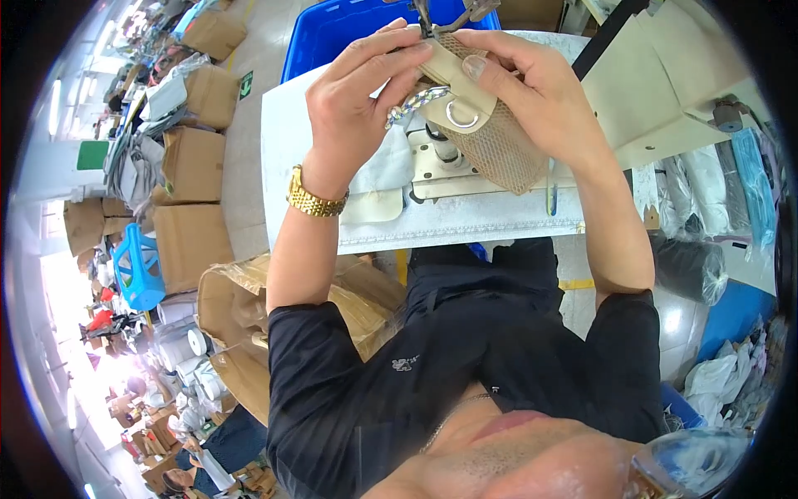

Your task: Sewing mesh and leather components together to form a shoe upper using an industrial sewing machine.

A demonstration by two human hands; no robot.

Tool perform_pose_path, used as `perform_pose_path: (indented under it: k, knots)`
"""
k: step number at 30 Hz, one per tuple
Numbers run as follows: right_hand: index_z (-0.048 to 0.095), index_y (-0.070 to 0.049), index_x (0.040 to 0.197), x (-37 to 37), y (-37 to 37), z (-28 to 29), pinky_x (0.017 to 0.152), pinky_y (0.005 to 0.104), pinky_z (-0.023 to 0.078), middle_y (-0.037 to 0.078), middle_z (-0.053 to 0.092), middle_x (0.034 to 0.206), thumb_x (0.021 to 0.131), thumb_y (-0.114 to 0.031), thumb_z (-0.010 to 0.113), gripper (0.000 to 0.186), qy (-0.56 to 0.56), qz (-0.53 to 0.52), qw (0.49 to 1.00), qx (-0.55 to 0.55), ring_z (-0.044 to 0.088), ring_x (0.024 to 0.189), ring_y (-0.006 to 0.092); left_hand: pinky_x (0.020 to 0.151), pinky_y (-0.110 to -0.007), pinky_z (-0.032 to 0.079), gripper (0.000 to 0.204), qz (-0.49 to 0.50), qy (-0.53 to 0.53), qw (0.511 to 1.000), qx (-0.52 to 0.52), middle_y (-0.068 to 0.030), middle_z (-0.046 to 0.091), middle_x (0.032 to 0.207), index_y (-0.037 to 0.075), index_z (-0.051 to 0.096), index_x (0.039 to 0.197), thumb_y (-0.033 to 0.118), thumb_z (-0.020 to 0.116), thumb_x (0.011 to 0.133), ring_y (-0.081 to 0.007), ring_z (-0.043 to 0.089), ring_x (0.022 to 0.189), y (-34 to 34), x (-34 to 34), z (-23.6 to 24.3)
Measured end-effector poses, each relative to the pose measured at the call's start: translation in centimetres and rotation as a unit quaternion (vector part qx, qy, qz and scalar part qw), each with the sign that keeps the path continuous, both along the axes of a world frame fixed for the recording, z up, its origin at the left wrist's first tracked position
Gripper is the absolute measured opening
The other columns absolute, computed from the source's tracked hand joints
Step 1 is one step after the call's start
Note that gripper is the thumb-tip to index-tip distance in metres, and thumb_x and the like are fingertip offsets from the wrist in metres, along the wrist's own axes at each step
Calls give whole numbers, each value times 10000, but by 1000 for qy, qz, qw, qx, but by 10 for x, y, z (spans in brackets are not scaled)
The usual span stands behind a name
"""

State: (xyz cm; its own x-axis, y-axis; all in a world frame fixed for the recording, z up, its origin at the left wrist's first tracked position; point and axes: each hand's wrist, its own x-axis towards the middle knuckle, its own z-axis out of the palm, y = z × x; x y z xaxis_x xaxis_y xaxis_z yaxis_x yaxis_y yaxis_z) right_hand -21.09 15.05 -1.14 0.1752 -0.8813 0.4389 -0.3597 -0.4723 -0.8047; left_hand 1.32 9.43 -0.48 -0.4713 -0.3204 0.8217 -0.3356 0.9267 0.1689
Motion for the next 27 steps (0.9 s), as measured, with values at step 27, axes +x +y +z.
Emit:
perform_pose_path:
  k: [27]
  knots:
    - [641,-19,1288,29,17,-20,785,298,532,147,736,1008,979,-202,643,359,-129,-65,989,-35,693,890,157,578,-207,412,258,85,82,914,388,-22,645,730,6,587,1071,174,726,931,-39,551,661,39,-9,20]
